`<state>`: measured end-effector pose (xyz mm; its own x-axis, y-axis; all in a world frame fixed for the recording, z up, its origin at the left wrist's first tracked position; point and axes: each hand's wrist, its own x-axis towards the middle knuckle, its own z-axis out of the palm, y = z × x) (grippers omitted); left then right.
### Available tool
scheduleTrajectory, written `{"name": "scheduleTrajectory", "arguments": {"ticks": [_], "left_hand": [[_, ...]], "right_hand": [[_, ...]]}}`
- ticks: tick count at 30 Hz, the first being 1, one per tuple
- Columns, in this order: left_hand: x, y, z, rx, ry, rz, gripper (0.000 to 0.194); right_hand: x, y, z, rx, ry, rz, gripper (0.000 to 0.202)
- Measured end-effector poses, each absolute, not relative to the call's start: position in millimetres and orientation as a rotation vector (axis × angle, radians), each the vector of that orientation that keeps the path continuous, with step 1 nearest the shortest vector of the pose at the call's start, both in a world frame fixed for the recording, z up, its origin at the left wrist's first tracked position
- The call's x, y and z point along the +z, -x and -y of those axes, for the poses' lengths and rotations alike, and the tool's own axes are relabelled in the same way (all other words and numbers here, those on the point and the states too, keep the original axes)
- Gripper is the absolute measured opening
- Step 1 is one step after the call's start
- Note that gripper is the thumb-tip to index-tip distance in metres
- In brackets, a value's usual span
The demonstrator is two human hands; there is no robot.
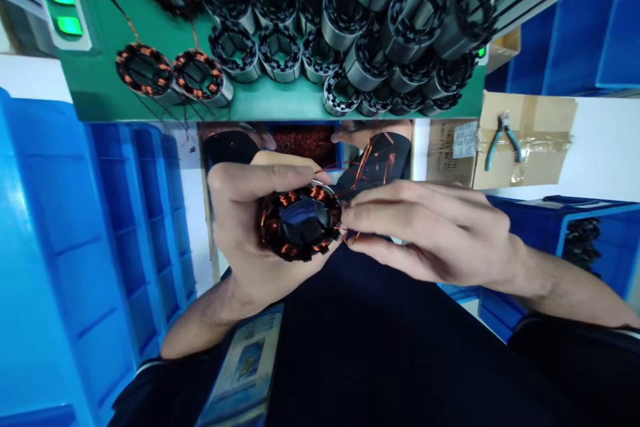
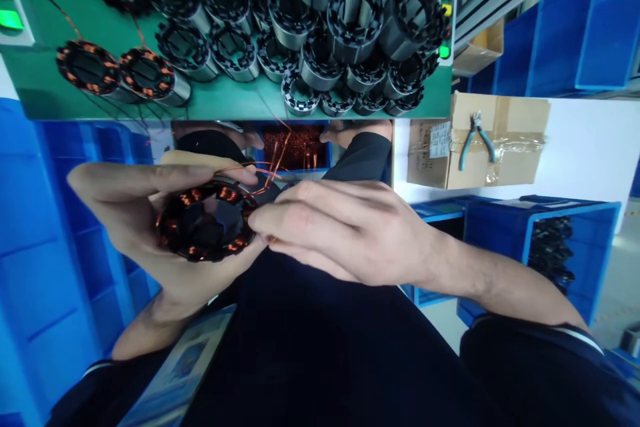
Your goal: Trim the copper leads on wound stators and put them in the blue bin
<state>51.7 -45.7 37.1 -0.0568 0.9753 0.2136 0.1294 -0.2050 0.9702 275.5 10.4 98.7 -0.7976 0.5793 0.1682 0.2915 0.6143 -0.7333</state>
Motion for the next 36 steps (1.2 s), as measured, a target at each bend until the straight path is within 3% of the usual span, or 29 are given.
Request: {"name": "scheduleTrajectory", "arguments": {"ticks": [4, 9, 13, 18, 23, 26, 31, 36], "left_hand": [[38, -53, 45, 1.502, -1.465, -1.343, 0.046], [18, -52, 48, 1.600, -1.467, -1.119, 0.070], [4, -48, 51, 1.659, -1.479, -1.161, 0.078], [12, -41, 51, 1.401, -1.740, -1.373, 0.057], [15, -46, 53, 1.243, -1.838, -1.374, 0.043], [15, -48, 56, 1.215, -1.804, -1.335, 0.034], [21, -49, 55, 1.480, -1.746, -1.241, 0.061], [35, -43, 48, 1.543, -1.653, -1.187, 0.045]], "right_hand": [[94, -277, -18, 1.212, 0.807, 2.417, 0.019], [63, -289, -34, 1.301, 0.869, 2.378, 0.011], [54, -302, -44, 1.202, 0.949, 2.380, 0.011], [100, -297, -27, 0.767, 1.006, 2.295, 0.055], [100, -262, -11, 1.233, 0.956, 2.469, 0.062], [84, -255, -16, 1.414, 0.967, 2.438, 0.052], [93, -259, -25, 1.449, 0.816, 2.502, 0.012], [112, -258, -41, 1.551, 0.520, 2.514, 0.011]]}}
